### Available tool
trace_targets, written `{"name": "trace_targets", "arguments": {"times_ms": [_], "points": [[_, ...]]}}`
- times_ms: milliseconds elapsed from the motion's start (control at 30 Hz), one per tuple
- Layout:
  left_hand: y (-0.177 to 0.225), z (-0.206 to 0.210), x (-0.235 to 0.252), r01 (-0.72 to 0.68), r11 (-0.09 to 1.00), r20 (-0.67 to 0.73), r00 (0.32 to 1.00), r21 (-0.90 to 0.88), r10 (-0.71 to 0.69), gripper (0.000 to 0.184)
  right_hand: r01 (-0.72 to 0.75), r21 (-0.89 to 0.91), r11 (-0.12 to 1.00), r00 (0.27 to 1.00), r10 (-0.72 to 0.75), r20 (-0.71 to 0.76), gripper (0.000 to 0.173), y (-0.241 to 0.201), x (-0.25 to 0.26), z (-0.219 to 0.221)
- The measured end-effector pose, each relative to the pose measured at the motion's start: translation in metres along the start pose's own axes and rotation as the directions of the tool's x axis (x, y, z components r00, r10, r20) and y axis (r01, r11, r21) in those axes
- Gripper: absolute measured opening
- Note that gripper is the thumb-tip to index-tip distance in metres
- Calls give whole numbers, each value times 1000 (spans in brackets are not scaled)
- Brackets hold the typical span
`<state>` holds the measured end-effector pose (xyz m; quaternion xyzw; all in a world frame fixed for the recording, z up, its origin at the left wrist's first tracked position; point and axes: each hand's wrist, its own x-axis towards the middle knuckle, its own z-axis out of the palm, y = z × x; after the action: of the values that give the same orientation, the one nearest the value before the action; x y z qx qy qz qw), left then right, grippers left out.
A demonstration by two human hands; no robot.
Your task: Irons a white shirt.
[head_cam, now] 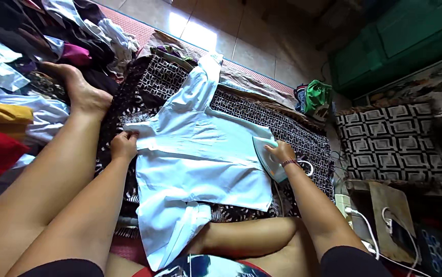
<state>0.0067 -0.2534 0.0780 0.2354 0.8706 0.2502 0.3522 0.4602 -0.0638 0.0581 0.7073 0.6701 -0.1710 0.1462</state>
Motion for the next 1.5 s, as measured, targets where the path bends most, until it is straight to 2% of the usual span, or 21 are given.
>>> {"name": "trace_targets", "arguments": {"times_ms": [67,100,133,167,200,233,267,367,433,467,533,567,667,767,833,933,1133,1267,1367,1433,1500], "points": [[-12,0,7,-77,997,29,997,9,77,39,-42,9,999,999,42,-30,66,32,-6,2],[-20,2,8,-199,977,-2,980,81,200,41,-55,12,998,997,56,-44,66,47,-9,3],[-32,11,9,-391,902,-155,894,185,420,41,-71,9,997,996,71,-50,67,61,-12,3],[-38,29,18,-582,751,-457,601,313,656,37,-95,-7,995,994,95,-50,68,74,-13,3],[12,-2,-22,-425,873,-307,820,240,484,30,-116,-21,993,992,114,-54,69,84,-13,2],[70,-35,-63,-221,953,-143,957,205,253,22,-138,-35,990,989,136,-66,69,90,-15,0],[99,-49,-89,-193,970,-173,961,147,217,16,-157,-58,986,984,151,-99,69,92,-19,-1],[109,-47,-110,-263,961,-285,918,85,276,12,-110,-59,992,951,88,-296,66,75,-51,3],[109,-40,-106,-66,991,-178,980,113,86,19,-2,-11,1000,941,-2,-338,55,56,-75,14],[90,-25,-88,26,994,-131,991,106,-12,24,31,18,999,958,-24,-286,48,49,-85,23],[-3,21,-24,-218,976,-268,939,23,216,32,-11,77,997,1000,13,-21,38,45,-96,46],[-28,29,-6,-245,969,-236,944,-35,230,37,-52,94,994,989,39,139,37,50,-96,55],[-42,33,-28,-122,979,-153,983,-161,98,51,-129,108,986,888,67,454,54,74,-84,69],[-9,27,-117,14,990,-131,991,-143,-33,57,-187,157,970,852,81,517,69,83,-78,89],[29,18,-181,128,991,-35,991,-45,-130,51,-125,130,984,846,37,532,66,73,-83,90],[73,4,-246,126,964,112,981,234,-156,38,29,72,997,842,-63,536,54,67,-88,82],[31,17,-225,-23,912,143,989,410,-39,29,-31,46,998,811,-2,585,41,72,-95,69],[-2,21,-188,-30,864,134,990,503,-44,29,-6,-87,996,867,48,497,42,59,-106,63],[-47,27,-129,-108,855,57,994,507,92,38,-3,16,1000,968,-1,251,35,38,-127,45],[-48,31,-109,-263,844,84,964,468,254,40,264,174,949,963,-268,3,46,10,-134,56],[14,26,-151,-379,787,262,923,488,282,37,582,245,776,813,-552,-185,62,-34,-135,91]]}}
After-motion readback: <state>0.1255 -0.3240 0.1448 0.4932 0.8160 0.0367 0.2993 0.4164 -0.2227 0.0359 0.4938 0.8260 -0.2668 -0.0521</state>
